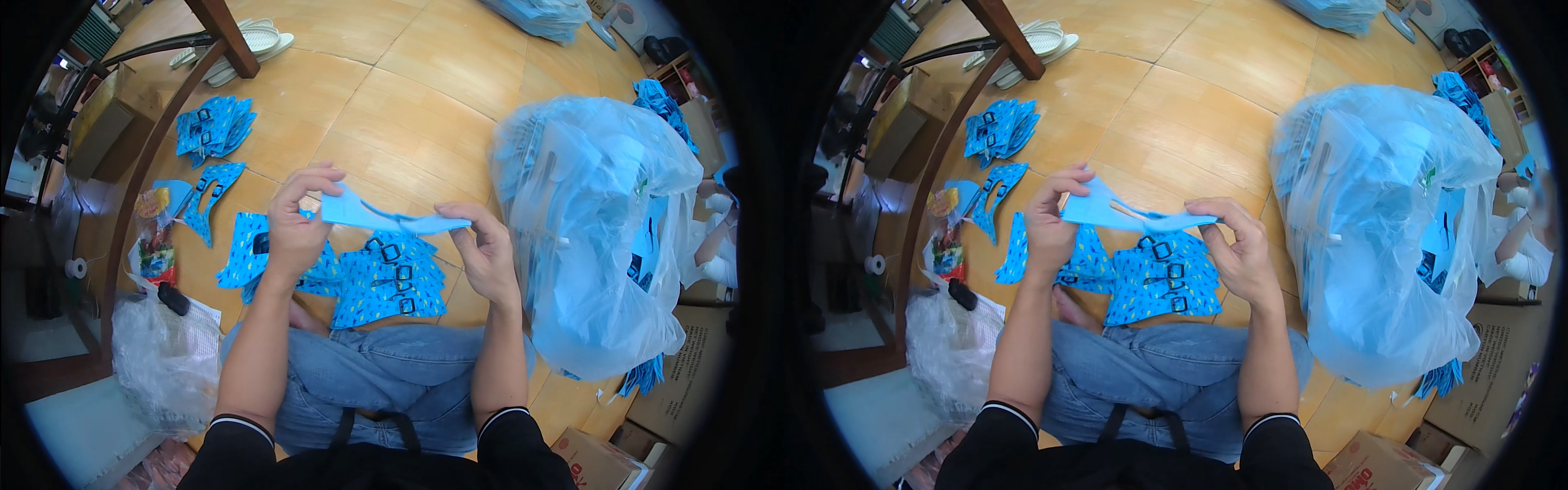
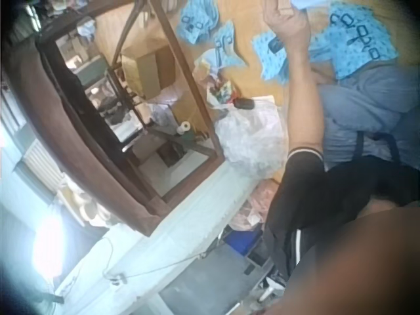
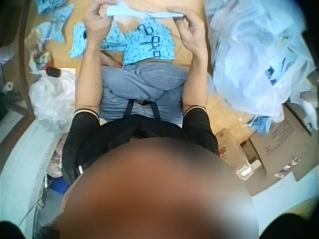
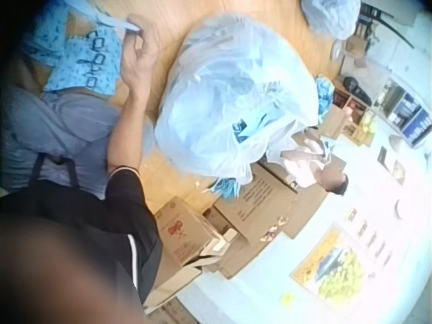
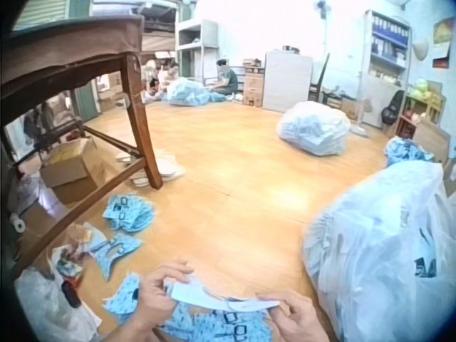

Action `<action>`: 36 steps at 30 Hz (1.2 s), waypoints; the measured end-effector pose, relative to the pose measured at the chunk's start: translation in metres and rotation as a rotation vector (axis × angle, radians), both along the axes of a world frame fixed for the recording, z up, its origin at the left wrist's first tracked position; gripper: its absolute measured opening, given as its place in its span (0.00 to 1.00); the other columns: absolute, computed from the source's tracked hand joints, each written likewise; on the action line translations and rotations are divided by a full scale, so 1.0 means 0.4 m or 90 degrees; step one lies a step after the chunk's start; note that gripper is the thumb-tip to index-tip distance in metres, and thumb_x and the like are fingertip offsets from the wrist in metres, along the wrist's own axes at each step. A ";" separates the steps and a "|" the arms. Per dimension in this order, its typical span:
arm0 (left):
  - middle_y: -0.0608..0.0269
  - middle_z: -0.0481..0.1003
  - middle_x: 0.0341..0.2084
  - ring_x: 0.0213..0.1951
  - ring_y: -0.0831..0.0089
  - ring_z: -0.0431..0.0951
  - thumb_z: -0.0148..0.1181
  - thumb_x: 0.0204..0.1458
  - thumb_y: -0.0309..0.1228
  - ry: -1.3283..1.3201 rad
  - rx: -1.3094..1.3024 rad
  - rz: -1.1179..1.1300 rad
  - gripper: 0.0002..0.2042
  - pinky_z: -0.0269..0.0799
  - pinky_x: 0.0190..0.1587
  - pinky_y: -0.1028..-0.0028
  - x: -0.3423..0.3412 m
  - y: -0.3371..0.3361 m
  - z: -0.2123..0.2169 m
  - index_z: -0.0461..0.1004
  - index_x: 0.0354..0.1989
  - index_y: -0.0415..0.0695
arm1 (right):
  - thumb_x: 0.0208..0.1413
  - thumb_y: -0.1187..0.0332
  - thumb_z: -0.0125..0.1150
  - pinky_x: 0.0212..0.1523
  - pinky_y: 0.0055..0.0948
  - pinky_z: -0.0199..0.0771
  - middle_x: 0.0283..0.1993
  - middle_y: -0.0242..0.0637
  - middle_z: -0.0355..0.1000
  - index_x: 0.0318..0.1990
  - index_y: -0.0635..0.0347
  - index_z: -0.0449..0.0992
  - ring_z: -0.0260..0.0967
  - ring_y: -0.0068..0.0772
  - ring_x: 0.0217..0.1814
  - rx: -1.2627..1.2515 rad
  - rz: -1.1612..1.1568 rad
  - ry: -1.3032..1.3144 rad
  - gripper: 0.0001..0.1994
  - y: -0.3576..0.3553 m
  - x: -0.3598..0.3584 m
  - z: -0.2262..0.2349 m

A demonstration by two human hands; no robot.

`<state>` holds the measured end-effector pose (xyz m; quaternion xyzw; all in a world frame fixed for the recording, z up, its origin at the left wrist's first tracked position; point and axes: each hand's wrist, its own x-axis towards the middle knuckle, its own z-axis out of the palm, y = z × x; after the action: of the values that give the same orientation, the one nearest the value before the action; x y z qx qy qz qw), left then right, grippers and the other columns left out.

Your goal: The person sits on the floor and folds blue patterned fabric items with black buckles. They pick up each item, fold it neatly, and place it on a growing stack. The person briefly touches their face during the task.

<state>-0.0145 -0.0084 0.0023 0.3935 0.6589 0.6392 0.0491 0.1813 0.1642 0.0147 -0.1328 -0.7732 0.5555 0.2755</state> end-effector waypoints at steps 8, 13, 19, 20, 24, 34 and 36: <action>0.57 0.78 0.40 0.55 0.61 0.73 0.63 0.48 0.18 -0.129 0.095 -0.040 0.07 0.65 0.59 0.64 -0.003 0.003 -0.022 0.76 0.36 0.41 | 0.58 0.79 0.56 0.45 0.25 0.69 0.45 0.41 0.76 0.44 0.63 0.78 0.72 0.29 0.46 -0.055 -0.041 0.078 0.09 0.004 0.001 -0.006; 0.57 0.78 0.41 0.55 0.62 0.73 0.62 0.48 0.18 -0.131 0.094 -0.030 0.08 0.65 0.59 0.65 -0.001 0.005 -0.019 0.76 0.36 0.41 | 0.58 0.78 0.56 0.44 0.25 0.69 0.46 0.40 0.75 0.44 0.64 0.78 0.72 0.28 0.45 -0.044 -0.030 0.086 0.08 0.005 0.001 -0.011; 0.61 0.77 0.35 0.42 0.73 0.76 0.60 0.53 0.21 -0.125 0.000 0.022 0.08 0.69 0.49 0.75 0.014 0.010 -0.006 0.75 0.41 0.39 | 0.61 0.74 0.55 0.40 0.19 0.69 0.42 0.37 0.74 0.54 0.61 0.71 0.70 0.22 0.42 -0.222 -0.059 0.045 0.14 -0.001 -0.004 -0.011; 0.62 0.77 0.34 0.39 0.76 0.76 0.59 0.54 0.22 -0.147 -0.043 0.016 0.08 0.69 0.45 0.77 0.016 0.009 -0.003 0.75 0.42 0.39 | 0.62 0.73 0.55 0.39 0.18 0.69 0.41 0.37 0.73 0.57 0.61 0.68 0.70 0.20 0.40 -0.317 -0.086 0.021 0.16 -0.003 -0.004 -0.012; 0.66 0.74 0.28 0.31 0.82 0.73 0.56 0.57 0.27 -0.459 -0.037 -0.197 0.09 0.69 0.34 0.80 0.005 0.001 0.014 0.74 0.45 0.40 | 0.62 0.72 0.51 0.25 0.17 0.70 0.39 0.32 0.72 0.61 0.59 0.63 0.70 0.18 0.32 -0.592 -0.172 -0.012 0.19 0.012 -0.002 -0.020; 0.57 0.81 0.30 0.33 0.70 0.82 0.55 0.59 0.34 -0.859 0.116 -0.222 0.09 0.77 0.32 0.77 -0.019 -0.016 -0.035 0.76 0.41 0.43 | 0.63 0.68 0.52 0.25 0.14 0.82 0.44 0.49 0.74 0.57 0.66 0.68 0.79 0.29 0.33 -1.047 0.091 0.173 0.17 0.043 0.014 -0.038; 0.57 0.81 0.30 0.33 0.70 0.82 0.55 0.59 0.34 -0.860 0.129 -0.229 0.09 0.77 0.33 0.77 -0.020 -0.017 -0.043 0.76 0.41 0.43 | 0.63 0.68 0.53 0.26 0.15 0.82 0.45 0.49 0.74 0.57 0.66 0.68 0.78 0.28 0.34 -1.042 0.092 0.174 0.18 0.041 0.013 -0.037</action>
<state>-0.0225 -0.0153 -0.0149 0.0166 0.3463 0.7837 0.5154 0.1864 0.1806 0.0000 -0.1727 -0.0911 0.9697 0.1468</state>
